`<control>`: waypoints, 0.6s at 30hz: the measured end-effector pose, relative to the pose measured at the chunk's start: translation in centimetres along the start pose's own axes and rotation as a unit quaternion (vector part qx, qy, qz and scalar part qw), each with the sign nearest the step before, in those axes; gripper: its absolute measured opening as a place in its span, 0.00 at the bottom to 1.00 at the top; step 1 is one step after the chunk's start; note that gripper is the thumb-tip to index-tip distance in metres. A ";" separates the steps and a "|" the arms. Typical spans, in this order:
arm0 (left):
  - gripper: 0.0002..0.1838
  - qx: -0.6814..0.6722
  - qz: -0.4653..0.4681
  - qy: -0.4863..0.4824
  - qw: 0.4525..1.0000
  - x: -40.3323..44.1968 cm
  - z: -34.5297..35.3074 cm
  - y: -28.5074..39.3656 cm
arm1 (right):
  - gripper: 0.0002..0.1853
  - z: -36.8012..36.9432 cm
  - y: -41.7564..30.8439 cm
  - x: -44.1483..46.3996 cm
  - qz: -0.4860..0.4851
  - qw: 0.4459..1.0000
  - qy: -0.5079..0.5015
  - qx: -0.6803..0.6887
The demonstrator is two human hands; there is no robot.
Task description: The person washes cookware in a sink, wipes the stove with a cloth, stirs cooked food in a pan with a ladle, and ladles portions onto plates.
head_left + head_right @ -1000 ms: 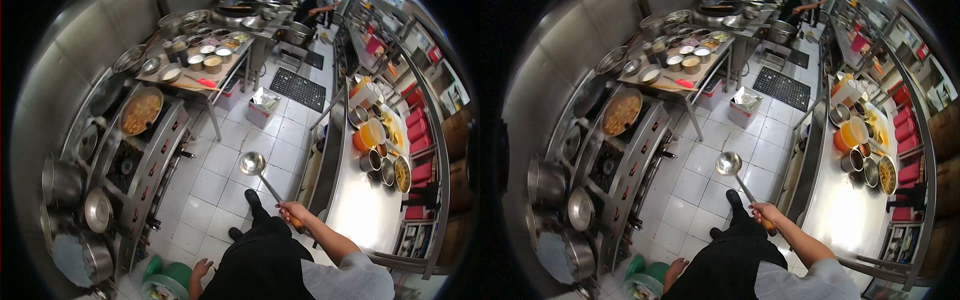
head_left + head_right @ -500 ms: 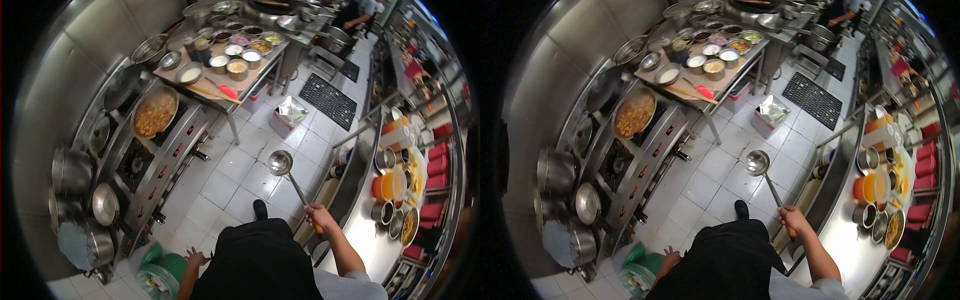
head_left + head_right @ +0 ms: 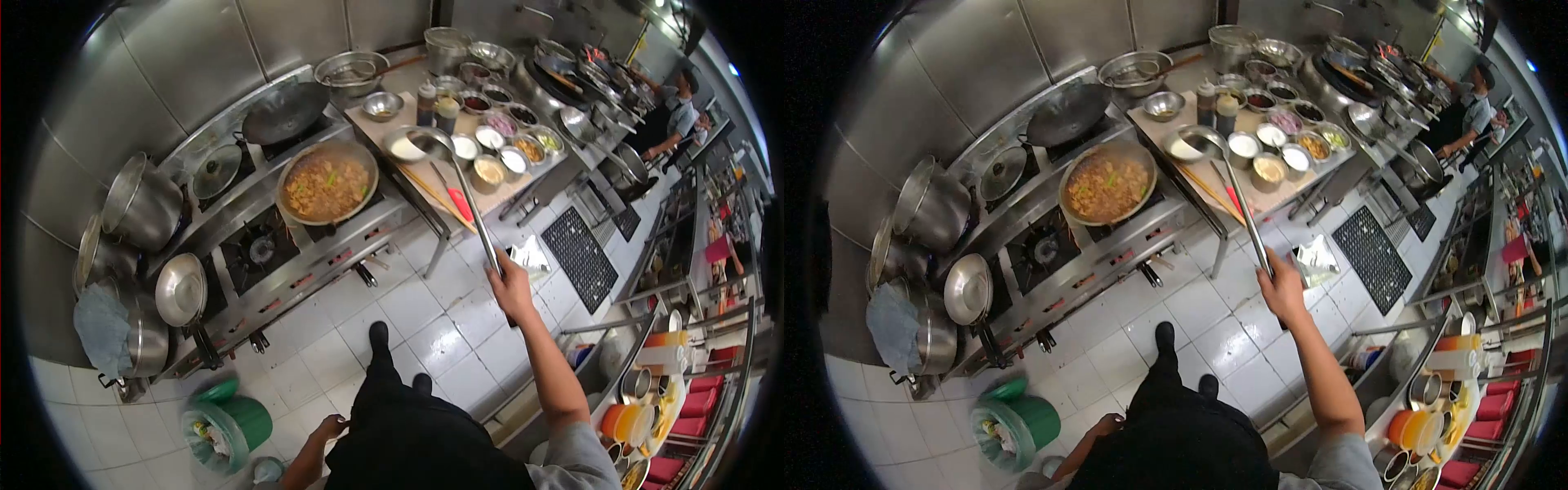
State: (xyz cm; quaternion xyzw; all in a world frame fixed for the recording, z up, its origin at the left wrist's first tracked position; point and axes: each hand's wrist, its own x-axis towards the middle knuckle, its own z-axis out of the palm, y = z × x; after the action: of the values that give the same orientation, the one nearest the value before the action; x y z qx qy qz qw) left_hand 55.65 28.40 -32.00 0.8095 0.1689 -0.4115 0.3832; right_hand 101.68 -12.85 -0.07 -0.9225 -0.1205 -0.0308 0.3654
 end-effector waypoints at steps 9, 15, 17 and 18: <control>0.22 -0.214 -0.079 0.082 0.970 4.4 -10.0 2.0 | 0.26 15.4 -1.2 29.9 -0.079 0.987 0.036 -0.137; 0.27 -0.146 -0.110 0.090 0.979 3.1 -9.3 -2.7 | 0.21 21.1 3.5 36.7 0.018 0.980 -0.058 -0.190; 0.31 -0.065 -0.114 0.123 0.984 1.5 -9.5 -1.7 | 0.30 21.5 3.9 37.7 -0.013 0.959 -0.096 -0.265; 0.35 -0.037 -0.113 0.121 0.985 0.8 -9.8 -1.3 | 0.28 22.0 5.9 38.8 -0.078 0.935 -0.091 -0.333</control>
State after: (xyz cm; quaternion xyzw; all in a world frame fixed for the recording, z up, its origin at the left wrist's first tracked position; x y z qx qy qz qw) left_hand 60.66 36.68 -29.60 0.8142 0.3200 -0.3443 0.3408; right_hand 140.04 5.75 -14.44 -0.9779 -0.2076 -0.0130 0.0212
